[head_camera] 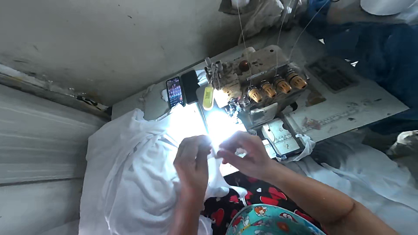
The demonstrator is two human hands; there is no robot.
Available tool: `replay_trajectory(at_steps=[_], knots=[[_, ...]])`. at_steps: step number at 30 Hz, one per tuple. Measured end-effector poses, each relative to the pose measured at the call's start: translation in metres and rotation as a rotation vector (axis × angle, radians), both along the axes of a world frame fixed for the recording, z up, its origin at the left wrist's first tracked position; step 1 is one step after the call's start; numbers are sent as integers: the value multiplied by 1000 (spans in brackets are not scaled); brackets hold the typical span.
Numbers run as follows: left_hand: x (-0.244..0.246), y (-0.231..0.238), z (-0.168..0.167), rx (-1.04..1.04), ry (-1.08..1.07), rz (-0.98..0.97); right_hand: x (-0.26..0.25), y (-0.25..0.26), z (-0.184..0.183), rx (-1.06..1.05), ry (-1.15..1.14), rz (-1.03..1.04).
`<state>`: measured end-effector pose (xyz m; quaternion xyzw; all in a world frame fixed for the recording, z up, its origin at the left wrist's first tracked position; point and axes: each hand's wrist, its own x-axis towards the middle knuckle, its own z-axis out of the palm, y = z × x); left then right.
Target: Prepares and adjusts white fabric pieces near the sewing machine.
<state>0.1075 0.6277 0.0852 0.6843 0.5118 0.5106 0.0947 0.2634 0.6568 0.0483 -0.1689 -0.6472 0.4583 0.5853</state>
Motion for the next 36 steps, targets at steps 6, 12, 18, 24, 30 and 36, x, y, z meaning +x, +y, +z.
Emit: replay_trajectory(at_steps=[6, 12, 18, 24, 30, 36], knots=[[20, 30, -34, -218, -72, -58, 30, 9, -41, -341, -80, -51], [18, 28, -35, -253, -90, -71, 31, 10, -42, -314, -65, -89], [12, 21, -31, -273, -33, -23, 27, 8, -40, -320, -22, -100], [13, 2, -16, -244, -18, -45, 35, 1, -34, -305, 48, 10], [39, 27, -46, 43, 301, 72, 39, 5, -37, -479, -87, -179], [51, 46, -84, -32, 218, 56, 48, 9, -59, -415, -186, -289]])
